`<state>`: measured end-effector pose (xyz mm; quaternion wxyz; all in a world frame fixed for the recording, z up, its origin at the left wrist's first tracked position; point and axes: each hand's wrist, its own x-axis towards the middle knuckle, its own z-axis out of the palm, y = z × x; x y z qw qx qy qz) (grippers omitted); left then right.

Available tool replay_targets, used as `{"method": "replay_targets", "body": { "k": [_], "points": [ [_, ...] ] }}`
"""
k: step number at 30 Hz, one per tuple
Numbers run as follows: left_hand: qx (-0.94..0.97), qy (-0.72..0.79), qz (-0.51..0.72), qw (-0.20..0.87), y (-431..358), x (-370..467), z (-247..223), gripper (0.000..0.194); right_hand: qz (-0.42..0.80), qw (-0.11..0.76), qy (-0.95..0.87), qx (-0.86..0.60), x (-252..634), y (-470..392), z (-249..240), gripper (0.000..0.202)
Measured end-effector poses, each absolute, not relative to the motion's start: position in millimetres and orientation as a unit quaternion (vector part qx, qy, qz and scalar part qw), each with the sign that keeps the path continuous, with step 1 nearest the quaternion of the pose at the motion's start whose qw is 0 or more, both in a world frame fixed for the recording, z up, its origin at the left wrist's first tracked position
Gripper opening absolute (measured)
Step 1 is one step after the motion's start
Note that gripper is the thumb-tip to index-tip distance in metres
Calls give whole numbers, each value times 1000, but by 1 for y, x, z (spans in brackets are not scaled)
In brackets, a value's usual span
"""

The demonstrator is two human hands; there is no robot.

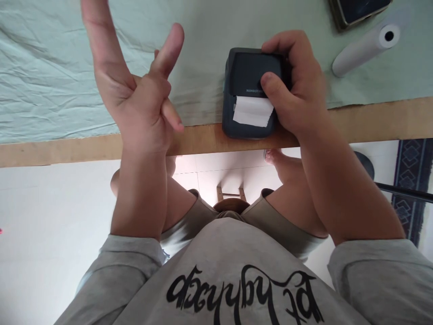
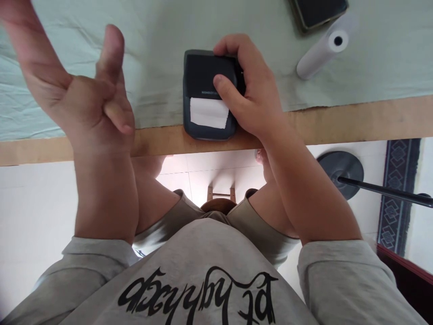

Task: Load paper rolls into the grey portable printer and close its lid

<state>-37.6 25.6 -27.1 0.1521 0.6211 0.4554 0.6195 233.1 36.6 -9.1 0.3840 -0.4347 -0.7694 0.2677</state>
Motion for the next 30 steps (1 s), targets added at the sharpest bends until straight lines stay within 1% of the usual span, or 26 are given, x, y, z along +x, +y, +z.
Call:
{"method": "replay_targets", "body": {
  "k": [1, 2, 3, 4, 5, 6, 8, 9, 10, 11, 12, 13, 14, 17, 19, 22, 24, 27, 30],
  "points": [
    [622, 436, 589, 276, 24, -34, -23, 60, 268, 385, -770, -433, 233, 37, -9, 30],
    [622, 404, 571, 352, 23, -30, -19, 58, 268, 385, -770, -433, 233, 37, -9, 30],
    [601, 380, 588, 385, 20, -26, -14, 42, 267, 384, -770, -434, 233, 37, -10, 30],
    [561, 383, 616, 399, 18, -21, -9, 31, 265, 384, -771, -433, 234, 37, -10, 31],
    [547, 360, 625, 425, 16, -16, -5, 34, 263, 385, -773, -431, 234, 37, -10, 31],
    [508, 339, 672, 419, 14, -13, -1, 40, 262, 384, -774, -430, 234, 37, -10, 32],
    [491, 277, 685, 462, 11, -8, 4, 45, 262, 381, -775, -430, 234, 37, -10, 33],
    [495, 264, 662, 497, 10, -8, 6, 40, 263, 381, -775, -430, 234, 37, -9, 33],
    [501, 268, 632, 526, 9, -8, 8, 31, 264, 383, -775, -428, 234, 37, -9, 33],
    [515, 288, 613, 526, 8, -8, 8, 31, 266, 384, -773, -429, 234, 37, -9, 33],
    [563, 303, 579, 506, 7, -9, 8, 48, 268, 385, -771, -431, 234, 37, -8, 32],
    [543, 343, 594, 483, 7, -10, 8, 62, 271, 385, -768, -434, 234, 37, -8, 30],
    [534, 361, 604, 469, 7, -11, 6, 67, 274, 383, -766, -438, 234, 37, -8, 29],
    [537, 355, 629, 436, 9, -15, -1, 47, 275, 375, -764, -447, 233, 36, -7, 28],
    [551, 341, 630, 429, 11, -17, -5, 48, 269, 374, -769, -443, 234, 36, -7, 29],
    [596, 313, 633, 383, 14, -16, -7, 48, 262, 378, -774, -435, 234, 36, -8, 31],
    [554, 346, 675, 342, 14, -12, -6, 44, 263, 384, -773, -431, 233, 37, -9, 32],
    [520, 370, 693, 337, 12, -4, -4, 34, 265, 390, -770, -429, 233, 37, -9, 33],
    [504, 364, 706, 339, 9, -1, -1, 32, 266, 385, -768, -437, 232, 36, -8, 33]
  ]
}}
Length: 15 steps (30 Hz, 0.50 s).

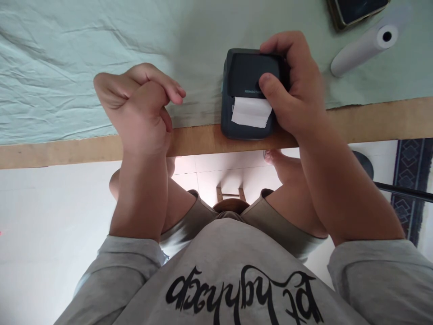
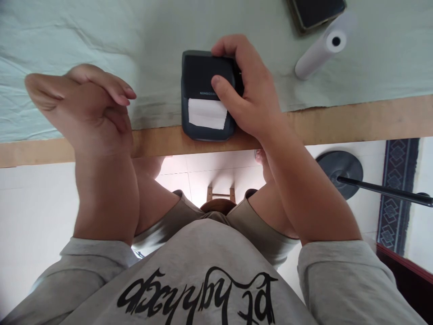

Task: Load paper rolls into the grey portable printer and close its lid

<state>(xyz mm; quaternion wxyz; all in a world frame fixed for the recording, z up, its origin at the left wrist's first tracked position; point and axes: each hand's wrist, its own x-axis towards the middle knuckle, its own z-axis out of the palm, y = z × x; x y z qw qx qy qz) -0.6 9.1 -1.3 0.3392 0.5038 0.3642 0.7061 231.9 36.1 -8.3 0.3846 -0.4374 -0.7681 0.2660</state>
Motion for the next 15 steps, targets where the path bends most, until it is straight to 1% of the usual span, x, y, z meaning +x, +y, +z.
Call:
{"method": "replay_targets", "body": {
  "k": [1, 3, 4, 5, 6, 7, 8, 9, 10, 12, 15],
  "points": [
    [500, 361, 705, 350, 8, -1, 0, 34, 267, 383, -767, -441, 232, 36, -8, 33],
    [506, 348, 670, 416, 8, -2, 3, 33, 268, 381, -767, -441, 232, 36, -7, 33],
    [500, 338, 650, 462, 9, -3, 3, 28, 268, 382, -769, -438, 232, 36, -8, 34],
    [517, 328, 598, 517, 10, -5, 3, 16, 267, 384, -770, -434, 232, 36, -8, 35],
    [519, 298, 603, 527, 13, -7, 2, 17, 267, 387, -771, -429, 232, 36, -8, 35],
    [521, 281, 621, 515, 16, -8, 0, 27, 267, 388, -772, -427, 232, 36, -9, 36],
    [524, 271, 651, 478, 18, -9, -3, 29, 269, 389, -771, -427, 232, 36, -9, 37],
    [541, 300, 639, 458, 21, -10, -5, 29, 269, 390, -771, -425, 233, 37, -9, 37],
    [550, 281, 655, 435, 22, -10, -8, 28, 270, 390, -771, -424, 232, 37, -9, 37],
    [532, 269, 678, 430, 23, -7, -10, 25, 270, 389, -770, -427, 232, 37, -9, 36],
    [454, 298, 713, 443, 18, -1, -7, 23, 273, 385, -767, -434, 232, 37, -9, 31]
  ]
}}
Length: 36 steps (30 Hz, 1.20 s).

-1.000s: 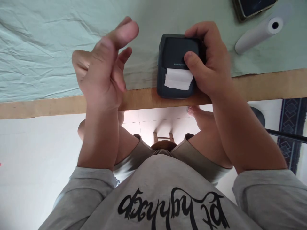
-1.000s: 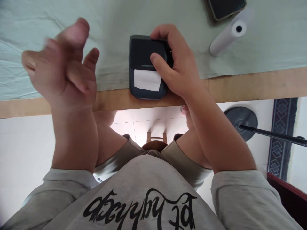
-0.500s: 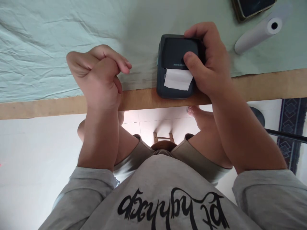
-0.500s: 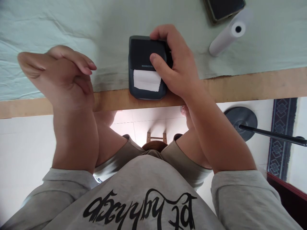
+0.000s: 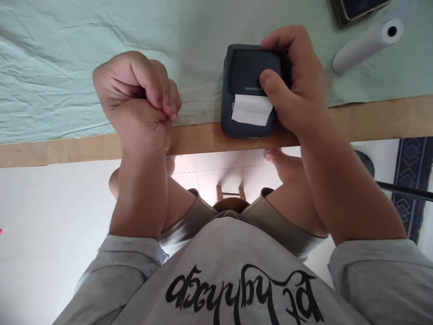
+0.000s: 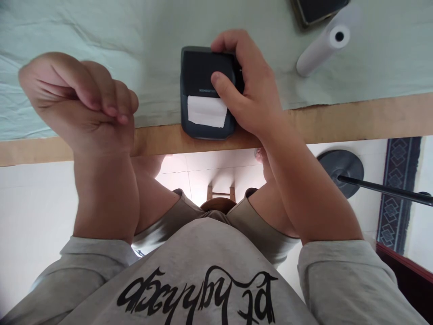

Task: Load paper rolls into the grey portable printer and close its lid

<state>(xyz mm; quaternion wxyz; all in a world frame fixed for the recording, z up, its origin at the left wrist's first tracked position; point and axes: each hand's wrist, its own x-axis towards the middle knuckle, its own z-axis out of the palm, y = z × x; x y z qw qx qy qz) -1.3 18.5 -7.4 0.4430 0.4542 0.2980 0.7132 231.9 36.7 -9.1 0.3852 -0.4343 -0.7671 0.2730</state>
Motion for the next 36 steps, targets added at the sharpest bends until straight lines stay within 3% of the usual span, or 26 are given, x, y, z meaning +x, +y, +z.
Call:
{"method": "replay_targets", "body": {
  "k": [11, 14, 16, 17, 19, 20, 21, 28, 36],
  "points": [
    [478, 349, 707, 388, 8, -7, 1, 29, 270, 384, -767, -438, 232, 37, -9, 32],
    [560, 409, 641, 330, 6, -4, 0, 28, 265, 385, -770, -434, 233, 37, -9, 35],
    [688, 366, 566, 269, 7, -4, -7, 27, 265, 385, -772, -430, 233, 38, -9, 35],
    [756, 353, 492, 251, 8, -4, -12, 40, 262, 387, -773, -428, 234, 38, -9, 35],
    [811, 335, 420, 232, 9, -5, -22, 92, 256, 389, -778, -423, 234, 38, -9, 35],
    [812, 348, 400, 244, 9, -4, -27, 109, 254, 388, -779, -422, 235, 38, -10, 35],
    [806, 374, 379, 260, 8, -3, -31, 112, 252, 386, -781, -421, 235, 39, -10, 35],
    [780, 452, 317, 295, 0, 0, -40, 111, 248, 394, -782, -415, 234, 36, -11, 29],
    [779, 453, 312, 300, 2, 0, -41, 106, 270, 394, -760, -441, 239, 26, -10, 38]
  ]
}}
